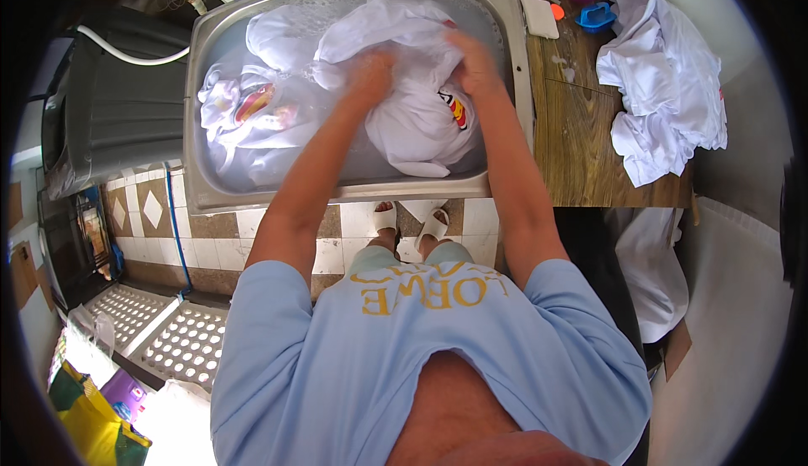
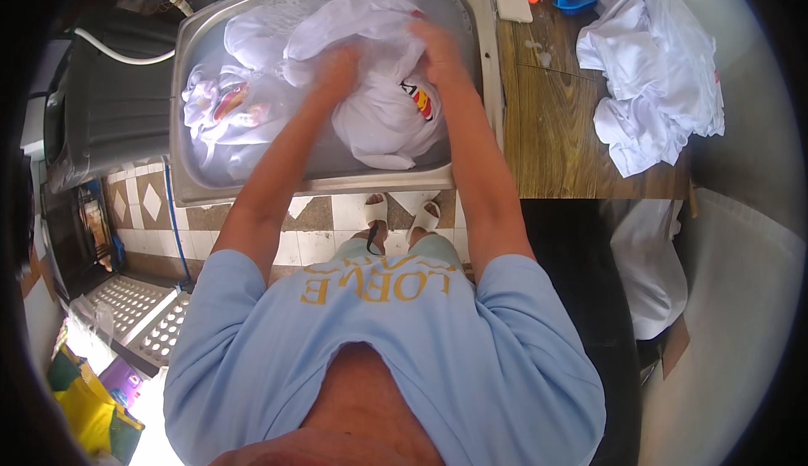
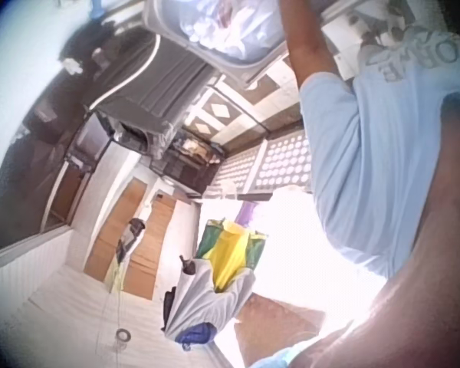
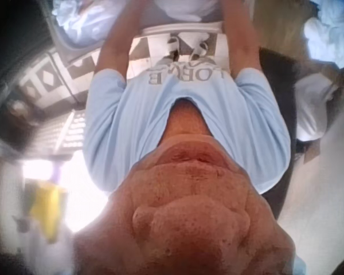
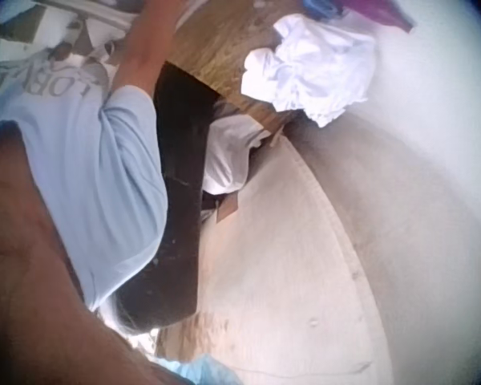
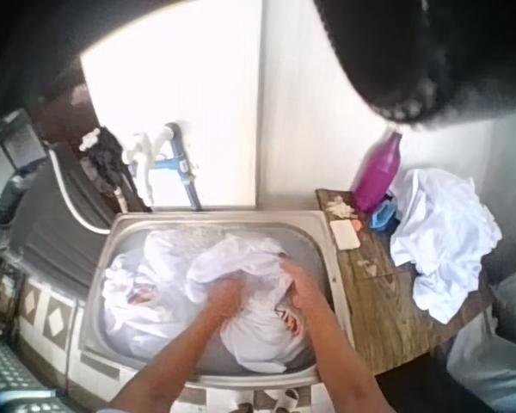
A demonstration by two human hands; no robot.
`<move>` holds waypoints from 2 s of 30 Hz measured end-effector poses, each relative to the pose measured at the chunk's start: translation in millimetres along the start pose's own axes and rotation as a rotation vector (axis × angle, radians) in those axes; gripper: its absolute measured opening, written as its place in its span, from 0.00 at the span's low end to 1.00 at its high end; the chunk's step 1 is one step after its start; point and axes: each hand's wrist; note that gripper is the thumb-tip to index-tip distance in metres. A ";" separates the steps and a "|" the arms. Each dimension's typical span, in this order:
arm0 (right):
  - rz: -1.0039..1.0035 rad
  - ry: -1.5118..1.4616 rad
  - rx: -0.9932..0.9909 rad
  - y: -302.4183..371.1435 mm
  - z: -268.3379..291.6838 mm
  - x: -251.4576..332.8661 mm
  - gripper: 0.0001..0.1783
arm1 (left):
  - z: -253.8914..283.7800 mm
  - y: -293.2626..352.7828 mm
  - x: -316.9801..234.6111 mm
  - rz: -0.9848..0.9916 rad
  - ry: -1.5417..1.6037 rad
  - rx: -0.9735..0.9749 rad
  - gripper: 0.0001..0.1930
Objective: The person washes white garments by hand in a sink filled with soapy water, applies liquid detergent from a purple bottle to specific spots, and then places one item into a top-loading washing machine.
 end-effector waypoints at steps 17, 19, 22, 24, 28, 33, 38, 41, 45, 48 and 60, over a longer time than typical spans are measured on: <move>-0.033 -0.662 0.155 16.7 -61.3 -26.5 0.26 | 13.3 -53.7 -108.9 0.281 0.143 -0.466 0.13; -0.235 -0.676 0.077 26.7 -66.6 -20.4 0.21 | 25.8 -59.4 -87.9 0.418 0.243 -0.349 0.14; -0.125 -0.765 0.229 28.7 -53.3 -22.0 0.21 | -1.7 -48.6 -92.0 0.089 -0.028 -0.425 0.14; 0.037 -1.211 0.966 2.8 -20.9 -55.2 0.18 | -5.0 -56.6 -97.8 0.051 0.080 -0.420 0.12; -0.224 -0.730 0.223 27.2 -60.5 -23.8 0.16 | 20.5 -53.9 -76.8 0.442 0.256 -0.336 0.09; -0.023 -1.118 0.774 -7.1 -28.4 -59.4 0.21 | -10.1 -45.3 -98.3 -0.018 0.111 -0.478 0.04; -0.219 -0.667 0.261 43.5 -61.7 -4.6 0.22 | 33.1 -26.9 -55.2 0.280 0.328 -0.558 0.13; -0.081 -0.734 0.376 52.1 -39.7 32.3 0.18 | 85.4 -34.3 -47.8 0.496 0.758 -0.470 0.25; 0.170 -0.626 0.329 43.0 -26.4 33.0 0.06 | 115.8 -15.7 -67.1 0.562 0.960 -0.229 0.21; 0.205 -0.627 0.381 42.5 -28.7 31.2 0.09 | 128.8 -4.5 -65.5 0.500 0.873 -0.086 0.11; -0.174 -0.700 0.452 12.6 -40.5 -16.7 0.06 | 37.9 -28.8 -144.9 -0.017 0.887 -0.448 0.09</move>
Point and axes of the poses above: each hand's wrist, its own y-axis away from the middle knuckle, its own z-axis out of the back of the hand, x = y × z, and after that the axes turned 1 degree about -z, right-handed
